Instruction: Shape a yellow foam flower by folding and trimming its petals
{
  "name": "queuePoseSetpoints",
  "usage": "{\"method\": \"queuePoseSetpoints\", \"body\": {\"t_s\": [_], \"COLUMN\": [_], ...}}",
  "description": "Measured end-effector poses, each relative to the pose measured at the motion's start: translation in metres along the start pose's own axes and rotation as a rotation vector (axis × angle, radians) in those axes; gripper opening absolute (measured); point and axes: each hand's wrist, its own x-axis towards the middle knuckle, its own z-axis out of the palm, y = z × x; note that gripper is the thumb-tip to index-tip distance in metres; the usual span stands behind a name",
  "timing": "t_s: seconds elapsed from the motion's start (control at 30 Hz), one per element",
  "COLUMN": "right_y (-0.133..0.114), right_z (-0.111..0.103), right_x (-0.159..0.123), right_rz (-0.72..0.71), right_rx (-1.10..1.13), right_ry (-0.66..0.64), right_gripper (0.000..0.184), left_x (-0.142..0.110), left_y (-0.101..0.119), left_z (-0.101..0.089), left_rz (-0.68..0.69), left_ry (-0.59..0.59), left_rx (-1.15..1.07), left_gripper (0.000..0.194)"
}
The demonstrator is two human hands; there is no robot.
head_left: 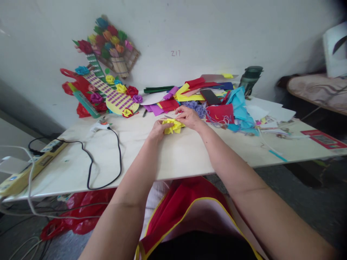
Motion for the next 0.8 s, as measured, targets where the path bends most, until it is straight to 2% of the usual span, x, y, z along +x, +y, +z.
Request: {"method": "queuePoseSetpoints", "body": {"t_s": [0.3,0.5,0.8], "right_y": [0.0039,0.0014,-0.0022], "right_z": [-0.0001,-0.0009,-0.0047], "right_x": [0.0006,0.0008,0.0], "right_rz": [-0.027,-0.025,0.007], "right_rx": [0.118,0.118,0.068], "right_ry": [0.018,0.024,-0.022], "right_gripper": [0.011,0.01,0.013], "left_x": [-0.0009,-0.0019,-0.0021], "left_y": [0.0022,0.0024,0.003], "left_z": [0.003,0.0033,0.0021], "left_rz": [0.066,0.123,0.172], "left_ry": [0.075,0.115,0.102], "left_rx": [0.075,0.079,0.084], "left_gripper": [0.043,0.043,0.041]}}
